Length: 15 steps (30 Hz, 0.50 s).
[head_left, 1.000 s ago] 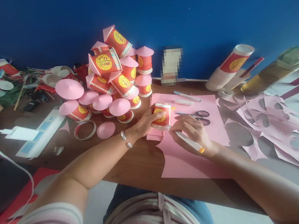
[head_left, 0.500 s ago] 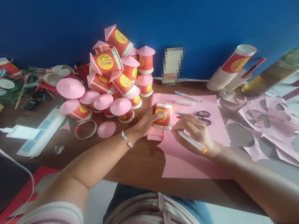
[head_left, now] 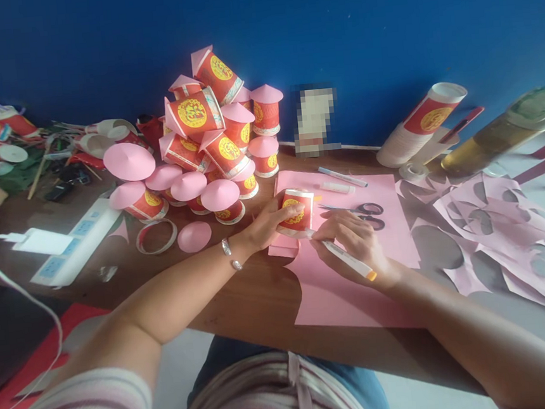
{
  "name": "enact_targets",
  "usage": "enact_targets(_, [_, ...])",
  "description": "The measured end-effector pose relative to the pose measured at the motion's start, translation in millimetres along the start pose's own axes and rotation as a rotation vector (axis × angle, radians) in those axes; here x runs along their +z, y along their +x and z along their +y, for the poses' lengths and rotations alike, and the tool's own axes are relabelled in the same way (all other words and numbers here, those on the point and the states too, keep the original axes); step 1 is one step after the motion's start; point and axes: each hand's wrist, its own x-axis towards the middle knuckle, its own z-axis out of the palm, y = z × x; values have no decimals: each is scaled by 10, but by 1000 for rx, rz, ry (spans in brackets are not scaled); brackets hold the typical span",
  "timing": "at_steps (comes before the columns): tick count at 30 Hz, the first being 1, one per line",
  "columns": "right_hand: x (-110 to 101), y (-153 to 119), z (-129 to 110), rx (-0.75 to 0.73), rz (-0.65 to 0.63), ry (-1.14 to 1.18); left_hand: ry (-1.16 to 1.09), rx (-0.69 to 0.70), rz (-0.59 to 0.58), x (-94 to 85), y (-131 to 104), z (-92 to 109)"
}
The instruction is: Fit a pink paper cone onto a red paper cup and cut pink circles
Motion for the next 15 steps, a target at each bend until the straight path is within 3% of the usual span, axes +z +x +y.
enact_targets(15, [-24, 46, -18, 10, 20, -30, 14, -54, 7, 15, -17, 38])
